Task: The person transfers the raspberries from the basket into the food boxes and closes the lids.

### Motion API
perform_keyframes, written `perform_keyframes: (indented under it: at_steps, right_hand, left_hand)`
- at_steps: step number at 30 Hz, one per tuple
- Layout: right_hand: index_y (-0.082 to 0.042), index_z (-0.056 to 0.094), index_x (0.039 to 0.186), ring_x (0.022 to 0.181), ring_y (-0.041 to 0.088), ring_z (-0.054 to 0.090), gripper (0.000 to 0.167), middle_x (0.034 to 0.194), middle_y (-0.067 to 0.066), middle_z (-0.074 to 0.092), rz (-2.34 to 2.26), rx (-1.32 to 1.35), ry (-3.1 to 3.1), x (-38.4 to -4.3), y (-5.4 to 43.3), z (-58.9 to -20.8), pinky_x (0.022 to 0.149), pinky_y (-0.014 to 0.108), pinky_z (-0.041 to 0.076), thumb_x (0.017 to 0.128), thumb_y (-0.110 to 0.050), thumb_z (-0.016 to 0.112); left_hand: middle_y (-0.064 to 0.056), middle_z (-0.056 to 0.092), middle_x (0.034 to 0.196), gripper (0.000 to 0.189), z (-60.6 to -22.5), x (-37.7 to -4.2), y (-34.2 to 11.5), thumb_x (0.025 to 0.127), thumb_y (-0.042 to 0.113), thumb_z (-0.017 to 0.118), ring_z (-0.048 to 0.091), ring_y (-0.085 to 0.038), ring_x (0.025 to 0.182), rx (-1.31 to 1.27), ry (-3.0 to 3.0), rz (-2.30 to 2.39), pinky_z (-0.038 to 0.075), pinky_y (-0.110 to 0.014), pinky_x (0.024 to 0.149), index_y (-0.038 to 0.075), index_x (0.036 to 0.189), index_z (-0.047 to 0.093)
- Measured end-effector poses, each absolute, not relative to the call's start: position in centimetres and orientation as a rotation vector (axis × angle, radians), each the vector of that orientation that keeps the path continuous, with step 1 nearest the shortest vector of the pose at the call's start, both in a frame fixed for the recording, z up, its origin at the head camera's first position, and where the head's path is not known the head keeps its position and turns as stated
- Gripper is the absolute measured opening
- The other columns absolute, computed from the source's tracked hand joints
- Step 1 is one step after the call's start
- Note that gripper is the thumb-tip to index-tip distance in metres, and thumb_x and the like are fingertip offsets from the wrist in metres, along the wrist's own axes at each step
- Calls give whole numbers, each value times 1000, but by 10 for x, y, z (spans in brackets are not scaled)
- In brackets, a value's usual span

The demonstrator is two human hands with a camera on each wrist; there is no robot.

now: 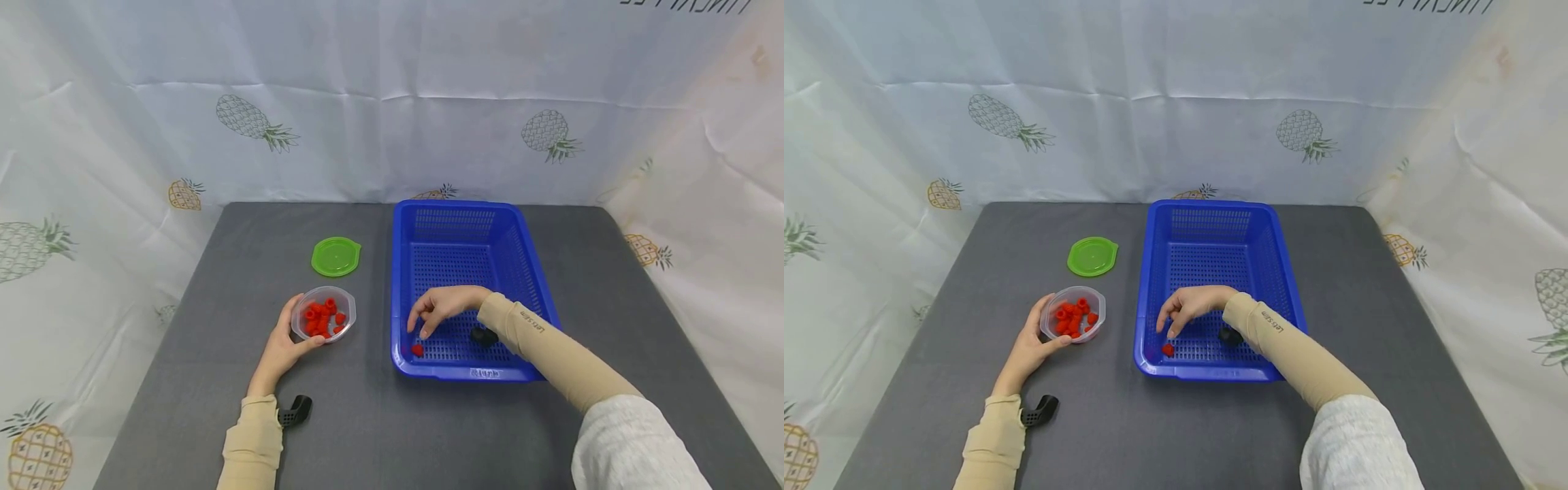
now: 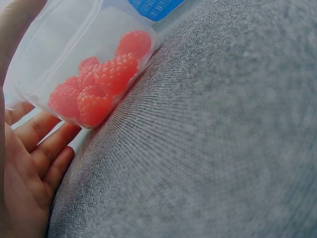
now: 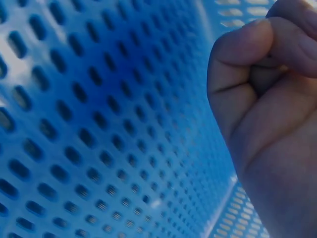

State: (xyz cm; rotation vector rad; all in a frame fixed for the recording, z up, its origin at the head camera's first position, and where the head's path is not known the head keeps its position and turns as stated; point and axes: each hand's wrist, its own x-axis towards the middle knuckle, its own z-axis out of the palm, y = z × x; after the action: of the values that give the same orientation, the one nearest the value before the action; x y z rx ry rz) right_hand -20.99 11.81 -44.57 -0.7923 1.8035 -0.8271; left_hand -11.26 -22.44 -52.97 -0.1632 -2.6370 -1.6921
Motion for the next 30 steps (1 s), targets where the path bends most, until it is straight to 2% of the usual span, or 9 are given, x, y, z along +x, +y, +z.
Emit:
perform_keyframes:
  at_steps: [15, 21, 30]
  right_hand:
    - [-7, 69, 105, 53, 2, 33, 27, 57, -10, 41, -600, -795, 1841, -204, 110, -461, 54, 17, 30, 78, -11, 71]
    - [-4, 67, 105, 55, 1, 35, 28, 57, -10, 41, -602, -827, 1812, -201, 109, -463, 56, 16, 32, 77, -7, 71]
    - [-11, 70, 97, 56, 3, 36, 20, 58, -9, 43, -518, -863, 1888, -197, 105, -463, 55, 17, 32, 77, -10, 73]
  left_hand:
    - [-13, 27, 151, 91, -531, -114, -225, 74, 21, 77, 23, -33, 140, -172, -2626, -1702, 19, -59, 112, 17, 146, 23]
    - [-13, 28, 151, 91, -529, -114, -223, 73, 21, 78, 24, -32, 140, -173, -2624, -1699, 19, -59, 112, 16, 146, 23]
    - [-13, 26, 151, 92, -530, -113, -224, 73, 20, 77, 23, -33, 140, -167, -2621, -1711, 19, -60, 112, 15, 147, 23]
